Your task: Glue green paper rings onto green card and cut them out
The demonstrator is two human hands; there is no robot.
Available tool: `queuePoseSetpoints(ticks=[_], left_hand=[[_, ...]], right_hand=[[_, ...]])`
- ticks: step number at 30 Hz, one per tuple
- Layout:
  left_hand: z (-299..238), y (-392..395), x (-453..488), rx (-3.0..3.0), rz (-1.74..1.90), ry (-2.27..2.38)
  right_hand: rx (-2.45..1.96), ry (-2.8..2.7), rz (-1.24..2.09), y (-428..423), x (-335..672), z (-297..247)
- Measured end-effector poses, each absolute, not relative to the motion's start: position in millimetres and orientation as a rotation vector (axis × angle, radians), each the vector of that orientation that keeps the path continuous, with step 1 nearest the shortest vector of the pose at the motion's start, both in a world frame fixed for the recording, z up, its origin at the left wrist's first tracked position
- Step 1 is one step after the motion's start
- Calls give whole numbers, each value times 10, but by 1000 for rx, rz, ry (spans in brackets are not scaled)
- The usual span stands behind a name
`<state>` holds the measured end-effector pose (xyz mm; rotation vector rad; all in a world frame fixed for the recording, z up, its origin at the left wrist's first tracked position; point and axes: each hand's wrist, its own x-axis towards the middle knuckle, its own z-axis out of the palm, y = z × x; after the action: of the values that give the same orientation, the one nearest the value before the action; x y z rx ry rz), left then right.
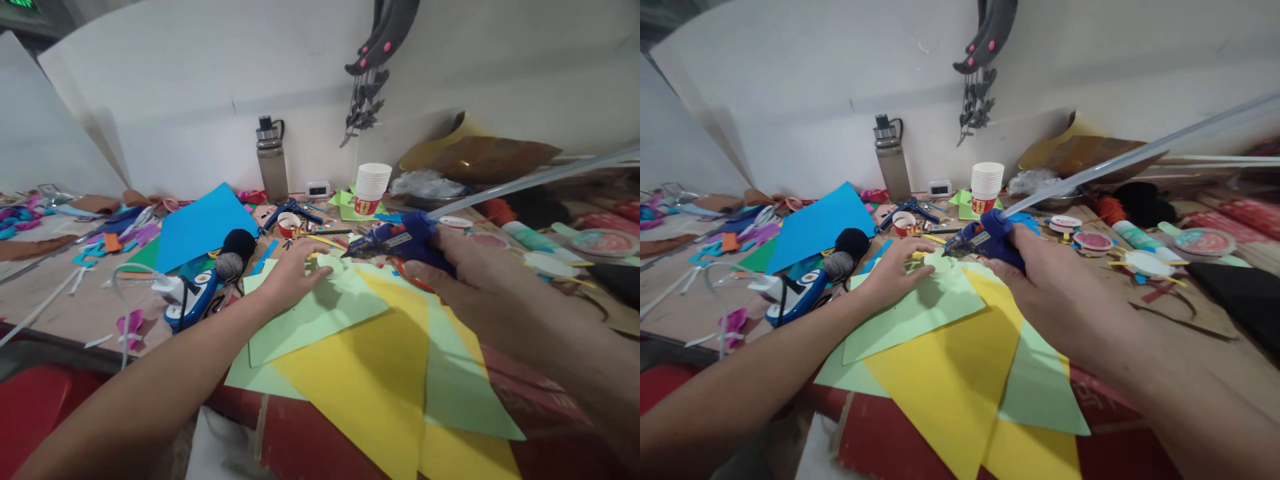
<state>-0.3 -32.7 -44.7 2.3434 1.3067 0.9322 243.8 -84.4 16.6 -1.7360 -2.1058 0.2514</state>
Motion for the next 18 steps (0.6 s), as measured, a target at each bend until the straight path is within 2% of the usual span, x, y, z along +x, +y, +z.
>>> queuePoseSetpoints(ticks=[5,11,18], left_hand=[[-466,-306,-13,2355,885,1332],[-465,-294,-27,2417,928,1331],[-483,-275,-17,2406,800,1390]], right_hand=[[-1660,-2067,220,-826,2428,120],[-1672,-2056,331,-796,2403,127],[-1675,-2044,275,-810,2383,155]])
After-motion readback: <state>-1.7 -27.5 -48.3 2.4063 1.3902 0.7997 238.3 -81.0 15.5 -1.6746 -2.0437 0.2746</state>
